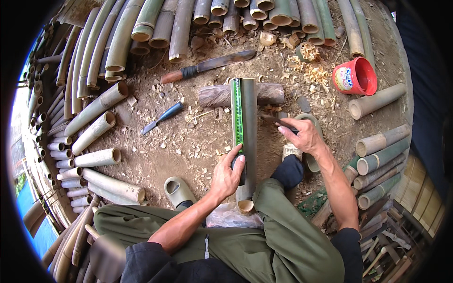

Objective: The person picks up bamboo poles, uses a curved tool to clean the inner nodes, chops the ends with a machete, measures length with a tape, and carves detailed sections with a small knife.

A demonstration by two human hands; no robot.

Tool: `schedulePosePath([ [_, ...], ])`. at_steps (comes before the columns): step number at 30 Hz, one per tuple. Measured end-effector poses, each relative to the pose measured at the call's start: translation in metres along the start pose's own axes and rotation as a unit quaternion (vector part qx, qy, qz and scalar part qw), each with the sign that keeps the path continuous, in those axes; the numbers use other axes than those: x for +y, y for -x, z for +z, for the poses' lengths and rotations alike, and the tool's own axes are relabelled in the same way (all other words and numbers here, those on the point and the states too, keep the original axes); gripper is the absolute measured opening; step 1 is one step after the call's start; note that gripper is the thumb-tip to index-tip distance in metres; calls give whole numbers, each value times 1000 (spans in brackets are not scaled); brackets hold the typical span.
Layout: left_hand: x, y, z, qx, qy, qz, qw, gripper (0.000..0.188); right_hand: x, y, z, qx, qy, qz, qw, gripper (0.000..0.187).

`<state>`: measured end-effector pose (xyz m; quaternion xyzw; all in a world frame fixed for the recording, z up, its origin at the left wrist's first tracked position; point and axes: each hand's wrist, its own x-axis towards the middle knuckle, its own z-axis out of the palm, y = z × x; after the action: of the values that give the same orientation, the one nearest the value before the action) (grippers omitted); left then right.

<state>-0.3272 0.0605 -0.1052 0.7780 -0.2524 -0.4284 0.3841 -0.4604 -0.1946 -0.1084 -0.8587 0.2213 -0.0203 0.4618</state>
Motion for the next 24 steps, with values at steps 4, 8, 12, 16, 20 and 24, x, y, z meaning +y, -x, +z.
schedulePosePath([
  [4,4,2,-3,5,-13,-5,1000,47,1,3,14,-46,52,-34,997,31],
  [8,0,2,-3,15,-13,3,1000,47,3,18,25,-61,67,-54,994,25],
  [12,2,2,-1,18,11,-17,1000,44,-1,25,32,-47,73,-69,994,21],
  [16,3,2,-2,9,21,-48,999,42,-4,26,37,-46,73,-74,994,21],
  [20,0,2,-1,11,18,-38,999,43,-7,26,37,-54,78,-63,994,21],
  [24,-2,1,1,8,34,-47,998,43,-12,29,38,-49,112,-53,991,19],
])
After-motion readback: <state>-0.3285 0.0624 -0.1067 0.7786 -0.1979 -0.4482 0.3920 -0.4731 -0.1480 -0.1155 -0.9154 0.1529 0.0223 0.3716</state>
